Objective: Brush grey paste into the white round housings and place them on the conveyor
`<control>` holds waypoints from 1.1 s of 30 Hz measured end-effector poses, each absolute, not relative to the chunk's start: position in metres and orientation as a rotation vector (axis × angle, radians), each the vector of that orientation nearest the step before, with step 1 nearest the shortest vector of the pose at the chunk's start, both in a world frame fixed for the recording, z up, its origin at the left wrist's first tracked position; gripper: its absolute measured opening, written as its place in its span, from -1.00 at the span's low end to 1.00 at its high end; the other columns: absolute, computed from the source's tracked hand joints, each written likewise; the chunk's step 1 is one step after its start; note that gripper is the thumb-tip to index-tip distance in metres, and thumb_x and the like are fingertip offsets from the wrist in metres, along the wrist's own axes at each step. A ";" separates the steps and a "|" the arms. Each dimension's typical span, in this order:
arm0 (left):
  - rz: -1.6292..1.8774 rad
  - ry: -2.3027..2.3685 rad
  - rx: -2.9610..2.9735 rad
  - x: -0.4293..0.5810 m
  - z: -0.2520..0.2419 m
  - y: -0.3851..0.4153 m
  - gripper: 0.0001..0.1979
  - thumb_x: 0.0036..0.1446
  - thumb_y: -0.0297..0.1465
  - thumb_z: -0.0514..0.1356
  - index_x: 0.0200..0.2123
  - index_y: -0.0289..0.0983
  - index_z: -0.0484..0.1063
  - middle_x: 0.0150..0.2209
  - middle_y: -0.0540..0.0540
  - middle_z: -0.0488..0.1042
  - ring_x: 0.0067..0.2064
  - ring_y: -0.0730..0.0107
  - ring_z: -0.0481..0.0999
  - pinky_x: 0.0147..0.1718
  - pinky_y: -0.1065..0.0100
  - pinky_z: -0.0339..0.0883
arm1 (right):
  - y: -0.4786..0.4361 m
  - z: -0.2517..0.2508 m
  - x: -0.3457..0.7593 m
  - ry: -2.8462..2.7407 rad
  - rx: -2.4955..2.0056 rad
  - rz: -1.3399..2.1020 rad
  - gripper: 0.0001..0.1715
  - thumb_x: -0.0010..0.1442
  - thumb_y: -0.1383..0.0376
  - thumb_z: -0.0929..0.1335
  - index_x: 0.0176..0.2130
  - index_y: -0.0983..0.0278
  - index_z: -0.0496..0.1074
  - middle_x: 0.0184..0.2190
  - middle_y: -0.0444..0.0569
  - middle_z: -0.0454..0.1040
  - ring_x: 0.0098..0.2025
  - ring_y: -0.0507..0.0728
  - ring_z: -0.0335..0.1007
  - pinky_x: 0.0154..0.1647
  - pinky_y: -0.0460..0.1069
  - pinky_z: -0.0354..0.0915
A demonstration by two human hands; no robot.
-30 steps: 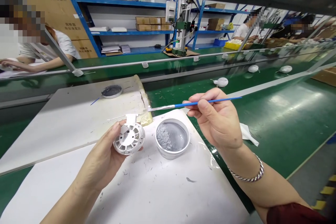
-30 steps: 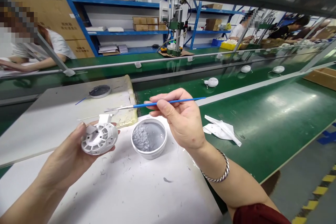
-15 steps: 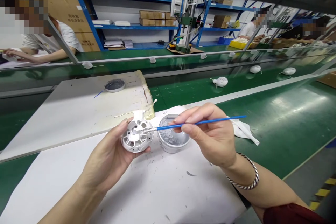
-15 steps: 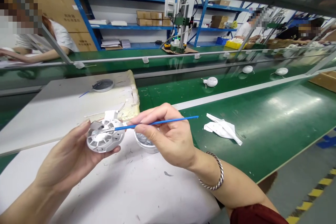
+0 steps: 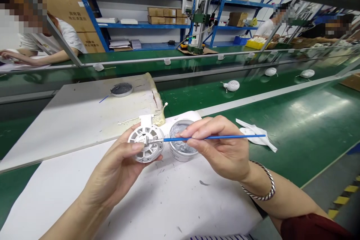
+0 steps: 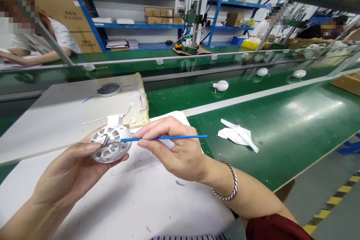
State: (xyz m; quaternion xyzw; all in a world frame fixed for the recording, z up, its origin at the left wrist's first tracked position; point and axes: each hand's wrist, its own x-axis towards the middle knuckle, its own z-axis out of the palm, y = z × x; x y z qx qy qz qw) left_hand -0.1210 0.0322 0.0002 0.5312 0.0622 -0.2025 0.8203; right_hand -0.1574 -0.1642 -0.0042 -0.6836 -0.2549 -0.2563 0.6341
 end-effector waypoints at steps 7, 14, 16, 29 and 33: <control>-0.402 0.159 1.170 -0.125 0.004 0.026 -0.56 -0.20 -0.43 0.32 -0.14 -0.26 0.49 -0.09 -0.17 0.49 -0.23 0.25 0.46 -0.37 0.32 0.51 | -0.166 -0.002 -0.154 -0.705 -1.567 -0.682 -0.74 0.07 0.56 0.41 -0.25 0.27 0.45 -0.29 -0.05 0.55 -0.19 0.09 0.54 -0.15 0.01 0.50; -0.431 0.079 1.161 -0.118 0.000 0.032 -0.56 -0.18 -0.47 0.27 -0.11 -0.26 0.50 -0.13 -0.18 0.49 -0.26 0.26 0.45 -0.38 0.29 0.50 | -0.176 0.007 -0.158 -0.765 -1.527 -0.736 -0.65 0.04 0.61 0.41 -0.18 0.30 0.46 -0.27 -0.05 0.55 -0.19 0.12 0.55 -0.18 0.04 0.55; -0.408 0.046 1.184 -0.114 -0.005 0.036 -0.57 -0.16 -0.47 0.28 -0.11 -0.27 0.49 -0.18 -0.16 0.49 -0.28 0.29 0.44 -0.39 0.29 0.50 | -0.179 0.012 -0.161 -0.734 -1.495 -0.797 -0.63 0.04 0.61 0.41 -0.17 0.29 0.47 -0.27 -0.07 0.56 -0.21 0.12 0.56 -0.22 0.04 0.56; -0.343 -0.011 1.191 -0.102 -0.015 0.041 -0.57 -0.26 -0.42 0.35 -0.19 -0.26 0.55 -0.23 -0.15 0.48 -0.35 0.26 0.43 -0.51 0.29 0.47 | -0.192 0.020 -0.167 -0.570 -1.470 -0.955 -0.79 0.12 0.43 0.44 -0.23 0.18 0.48 -0.31 -0.13 0.57 -0.28 0.08 0.55 -0.20 0.04 0.56; -0.372 -0.003 1.177 -0.103 -0.015 0.043 -0.57 -0.24 -0.37 0.38 -0.18 -0.19 0.55 -0.19 -0.14 0.49 -0.32 0.24 0.44 -0.49 0.27 0.48 | -0.192 0.022 -0.169 -0.588 -1.474 -0.953 -0.79 0.11 0.46 0.44 -0.23 0.20 0.49 -0.31 -0.12 0.57 -0.27 0.08 0.55 -0.20 0.03 0.56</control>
